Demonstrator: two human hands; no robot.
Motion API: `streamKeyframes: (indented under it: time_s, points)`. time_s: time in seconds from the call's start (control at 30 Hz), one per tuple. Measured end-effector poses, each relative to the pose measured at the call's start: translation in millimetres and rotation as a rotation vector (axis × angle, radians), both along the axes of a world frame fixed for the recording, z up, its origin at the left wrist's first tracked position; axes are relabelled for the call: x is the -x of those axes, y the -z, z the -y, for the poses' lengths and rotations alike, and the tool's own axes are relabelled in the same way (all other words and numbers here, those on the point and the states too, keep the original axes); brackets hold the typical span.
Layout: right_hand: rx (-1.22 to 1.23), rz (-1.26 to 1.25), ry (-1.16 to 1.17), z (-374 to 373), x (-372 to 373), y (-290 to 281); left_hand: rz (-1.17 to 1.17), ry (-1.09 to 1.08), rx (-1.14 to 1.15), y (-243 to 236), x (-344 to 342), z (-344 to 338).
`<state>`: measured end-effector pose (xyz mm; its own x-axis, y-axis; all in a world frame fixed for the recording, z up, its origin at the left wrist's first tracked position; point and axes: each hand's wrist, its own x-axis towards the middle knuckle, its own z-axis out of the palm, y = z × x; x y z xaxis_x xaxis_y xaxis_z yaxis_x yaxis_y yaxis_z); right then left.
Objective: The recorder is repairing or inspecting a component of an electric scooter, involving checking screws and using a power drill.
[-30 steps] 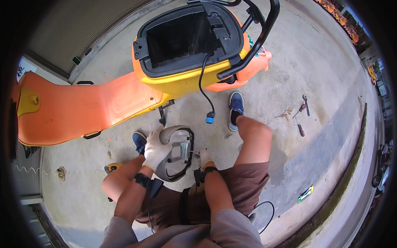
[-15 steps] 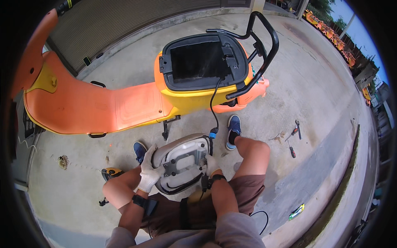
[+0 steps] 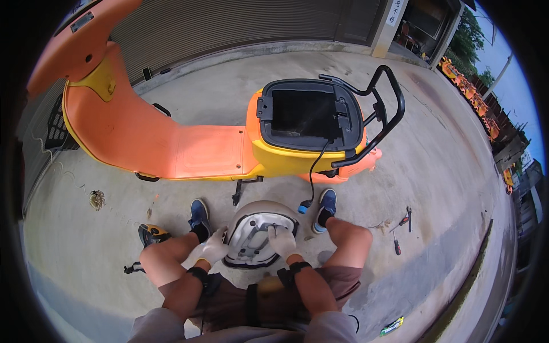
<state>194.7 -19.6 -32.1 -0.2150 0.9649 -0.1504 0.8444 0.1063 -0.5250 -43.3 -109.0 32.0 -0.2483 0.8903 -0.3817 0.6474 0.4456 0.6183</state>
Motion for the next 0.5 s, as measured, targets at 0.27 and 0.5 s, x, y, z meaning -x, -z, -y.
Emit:
streamKeyframes:
  time_s: [0.27, 0.5]
  points:
    - [-0.339, 0.031, -0.609, 9, 73, -18, -0.327, 0.228, -0.581, -41, -13, -39]
    - [0.137, 0.010, -0.353, 34, 78, -6, -0.091, -0.157, 0.052, -30, 2, -50]
